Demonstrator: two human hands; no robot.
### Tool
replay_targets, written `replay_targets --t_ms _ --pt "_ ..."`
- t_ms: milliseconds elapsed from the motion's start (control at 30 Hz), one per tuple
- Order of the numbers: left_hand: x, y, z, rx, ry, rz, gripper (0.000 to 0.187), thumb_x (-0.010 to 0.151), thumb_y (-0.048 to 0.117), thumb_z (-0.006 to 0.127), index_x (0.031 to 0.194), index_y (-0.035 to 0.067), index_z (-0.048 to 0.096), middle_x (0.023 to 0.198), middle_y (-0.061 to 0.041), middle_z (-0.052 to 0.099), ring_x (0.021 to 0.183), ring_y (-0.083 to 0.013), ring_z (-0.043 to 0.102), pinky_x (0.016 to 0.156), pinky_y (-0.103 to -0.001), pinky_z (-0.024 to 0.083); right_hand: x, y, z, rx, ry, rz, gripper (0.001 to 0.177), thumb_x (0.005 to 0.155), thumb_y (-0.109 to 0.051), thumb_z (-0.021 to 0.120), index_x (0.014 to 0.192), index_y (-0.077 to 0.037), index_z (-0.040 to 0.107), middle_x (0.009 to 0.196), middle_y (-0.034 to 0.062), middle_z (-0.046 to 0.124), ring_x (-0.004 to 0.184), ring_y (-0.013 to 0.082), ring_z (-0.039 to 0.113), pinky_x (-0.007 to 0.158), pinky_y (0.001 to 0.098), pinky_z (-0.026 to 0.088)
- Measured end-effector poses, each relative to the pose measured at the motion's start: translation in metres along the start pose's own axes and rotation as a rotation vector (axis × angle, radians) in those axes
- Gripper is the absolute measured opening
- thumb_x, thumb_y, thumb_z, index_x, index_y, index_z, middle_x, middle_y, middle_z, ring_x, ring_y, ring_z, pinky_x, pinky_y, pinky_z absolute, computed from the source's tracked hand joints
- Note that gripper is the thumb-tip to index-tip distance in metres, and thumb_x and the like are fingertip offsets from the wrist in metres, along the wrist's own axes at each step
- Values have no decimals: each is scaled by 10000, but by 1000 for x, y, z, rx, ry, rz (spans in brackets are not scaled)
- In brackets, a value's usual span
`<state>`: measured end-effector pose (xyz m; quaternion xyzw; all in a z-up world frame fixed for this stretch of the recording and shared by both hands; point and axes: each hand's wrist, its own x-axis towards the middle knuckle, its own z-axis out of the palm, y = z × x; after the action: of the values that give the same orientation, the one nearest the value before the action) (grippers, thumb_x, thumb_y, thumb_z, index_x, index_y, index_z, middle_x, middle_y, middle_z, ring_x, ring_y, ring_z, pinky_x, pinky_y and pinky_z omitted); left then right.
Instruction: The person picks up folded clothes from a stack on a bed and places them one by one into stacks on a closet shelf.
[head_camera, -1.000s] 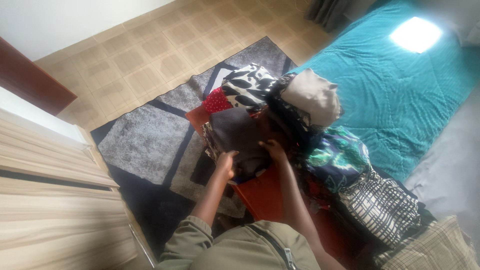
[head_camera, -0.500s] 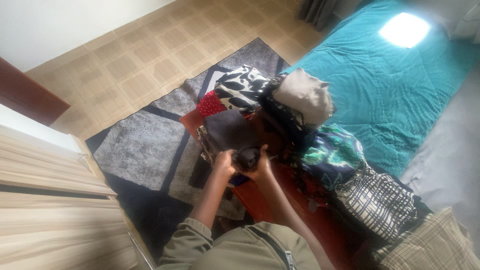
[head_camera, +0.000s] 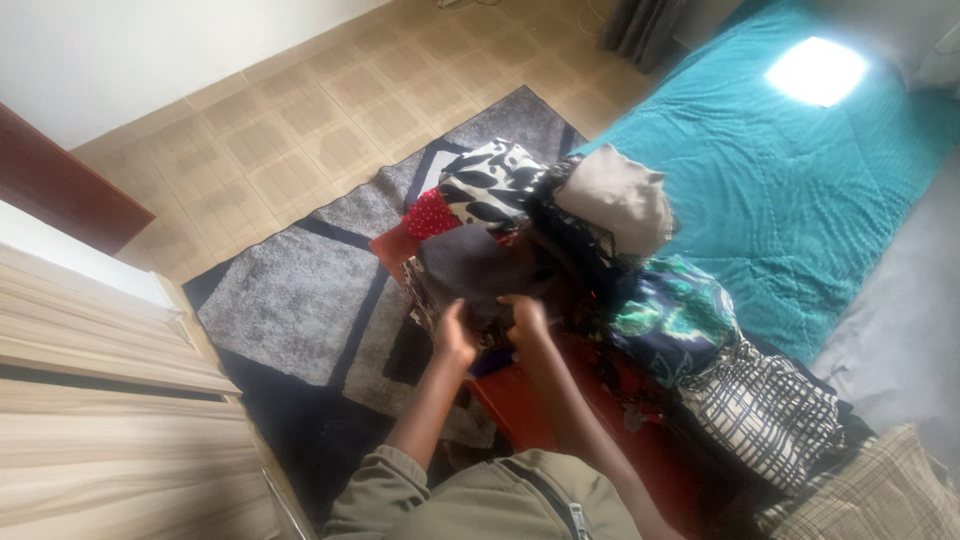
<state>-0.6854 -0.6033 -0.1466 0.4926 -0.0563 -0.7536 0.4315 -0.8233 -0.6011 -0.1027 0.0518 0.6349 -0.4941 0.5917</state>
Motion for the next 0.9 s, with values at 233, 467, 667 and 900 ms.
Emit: replay_targets --t_ms 233,467,667,900 --pt "50 -29 -32 -523 -586 120 470 1167 363 485 1524 57 493 1516 -147 469 1377 -314 455 1202 -476 367 -83 -33 3 38 -72 -92 366 835 20 650 1193 52 580 1221 217 699 1029 327 730 946 452 597" --pt "2 7 -5 -786 -574 1 492 1034 434 471 1280 37 625 1271 -172 660 1181 -348 616 1028 -497 500 -110 -45 -21 30 -353 -154 405 782 72 676 1171 16 577 1126 173 655 947 302 714 853 419 623" --pt "-24 58 -45 -814 -711 102 542 1025 455 519 1307 1 604 1271 -193 669 1167 -348 634 991 -479 534 -114 -68 -17 -239 -414 -79 510 722 75 691 1217 10 592 1153 186 691 938 321 727 790 450 641" --pt "-89 129 -125 -556 -1128 323 638 1023 462 588 1392 -58 553 1319 -228 654 1174 -341 648 961 -444 582 -92 -73 15 -448 -793 -146 489 689 89 711 1173 59 645 1057 198 742 907 315 737 764 402 639"
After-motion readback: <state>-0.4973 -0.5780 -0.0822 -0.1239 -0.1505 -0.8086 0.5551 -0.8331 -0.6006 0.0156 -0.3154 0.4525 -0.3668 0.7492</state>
